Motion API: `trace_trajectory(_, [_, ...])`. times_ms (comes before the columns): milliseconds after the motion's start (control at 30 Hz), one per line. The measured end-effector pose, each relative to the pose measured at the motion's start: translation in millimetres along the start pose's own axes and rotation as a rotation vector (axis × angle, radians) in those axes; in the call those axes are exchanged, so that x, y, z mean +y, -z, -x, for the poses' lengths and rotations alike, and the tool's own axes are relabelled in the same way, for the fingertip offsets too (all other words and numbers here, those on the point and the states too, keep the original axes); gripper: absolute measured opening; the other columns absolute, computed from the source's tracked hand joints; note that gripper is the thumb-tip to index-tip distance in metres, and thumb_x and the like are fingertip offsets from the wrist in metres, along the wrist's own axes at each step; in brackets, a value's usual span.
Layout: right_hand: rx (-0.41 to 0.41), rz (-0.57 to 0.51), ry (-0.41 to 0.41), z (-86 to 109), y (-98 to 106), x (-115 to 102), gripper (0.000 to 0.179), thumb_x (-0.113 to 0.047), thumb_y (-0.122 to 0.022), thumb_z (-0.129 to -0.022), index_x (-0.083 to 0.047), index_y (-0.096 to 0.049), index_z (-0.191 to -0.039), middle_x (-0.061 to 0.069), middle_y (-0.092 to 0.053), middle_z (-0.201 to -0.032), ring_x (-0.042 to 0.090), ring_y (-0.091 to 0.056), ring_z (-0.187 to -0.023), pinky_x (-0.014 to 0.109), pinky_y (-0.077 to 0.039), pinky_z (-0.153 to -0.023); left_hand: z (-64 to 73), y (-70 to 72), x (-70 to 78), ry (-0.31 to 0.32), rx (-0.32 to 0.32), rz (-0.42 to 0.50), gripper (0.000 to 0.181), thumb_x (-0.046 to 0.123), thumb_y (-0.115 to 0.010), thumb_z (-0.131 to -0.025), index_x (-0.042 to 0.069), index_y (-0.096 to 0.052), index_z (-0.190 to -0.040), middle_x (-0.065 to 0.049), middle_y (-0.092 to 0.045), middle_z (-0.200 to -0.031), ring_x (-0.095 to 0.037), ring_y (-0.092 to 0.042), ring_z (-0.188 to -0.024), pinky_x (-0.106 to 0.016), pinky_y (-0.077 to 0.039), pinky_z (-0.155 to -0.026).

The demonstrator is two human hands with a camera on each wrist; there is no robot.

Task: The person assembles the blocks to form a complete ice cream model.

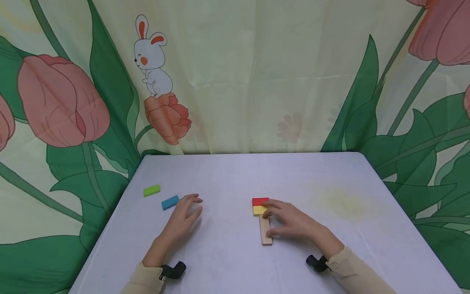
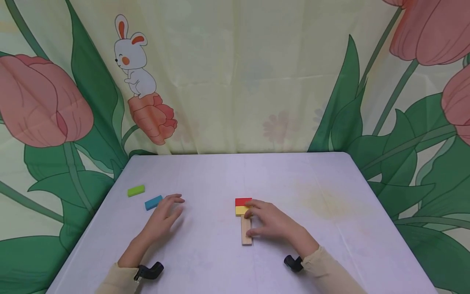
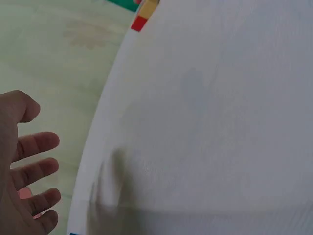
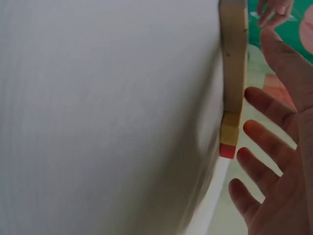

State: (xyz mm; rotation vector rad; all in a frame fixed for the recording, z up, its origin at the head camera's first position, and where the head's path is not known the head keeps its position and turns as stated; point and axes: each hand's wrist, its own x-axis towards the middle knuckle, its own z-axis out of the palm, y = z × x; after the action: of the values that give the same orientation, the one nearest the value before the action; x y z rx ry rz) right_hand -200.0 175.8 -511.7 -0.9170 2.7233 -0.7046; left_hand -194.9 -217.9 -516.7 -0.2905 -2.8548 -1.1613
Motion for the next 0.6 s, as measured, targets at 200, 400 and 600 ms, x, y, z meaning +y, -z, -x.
trace_trajectory(200, [-0.007,0.122,0.090,-0.6,1,6,0.049,-0.055,-0.082,-0.083,-0.031,-0.067,-0.123,-0.001,-0.053,-0.151,0.028,-0.046,-0.144,0.054,-0.038,-0.118,3.8,21.5,-22.4,-0.054,0.076,-0.258,0.030,0.024,-0.063,-0.102,0.005,-0.067,-0.124,-0.019,-0.053,-0.148,-0.043,-0.043,-0.143,-0.064,-0.038,-0.115])
trace_trajectory(400, [-0.013,0.161,0.100,-0.4,1,6,0.049,-0.058,-0.080,-0.083,-0.033,-0.066,-0.123,-0.002,-0.053,-0.150,0.026,-0.047,-0.142,0.055,-0.037,-0.118,12.2,29.8,-36.0,-0.042,0.141,-0.427,0.035,0.023,-0.066,-0.097,0.000,-0.067,-0.124,-0.027,-0.053,-0.144,-0.049,-0.043,-0.139,-0.068,-0.036,-0.113])
trace_trajectory(600, [-0.013,0.159,0.088,-0.4,3,5,0.051,-0.056,-0.082,-0.082,-0.032,-0.066,-0.125,-0.002,-0.053,-0.150,0.026,-0.048,-0.141,0.055,-0.038,-0.117,18.7,29.4,-41.1,0.032,0.160,-0.448,0.050,0.023,-0.064,-0.096,-0.007,-0.057,-0.136,-0.034,-0.048,-0.146,-0.055,-0.039,-0.140,-0.071,-0.033,-0.113])
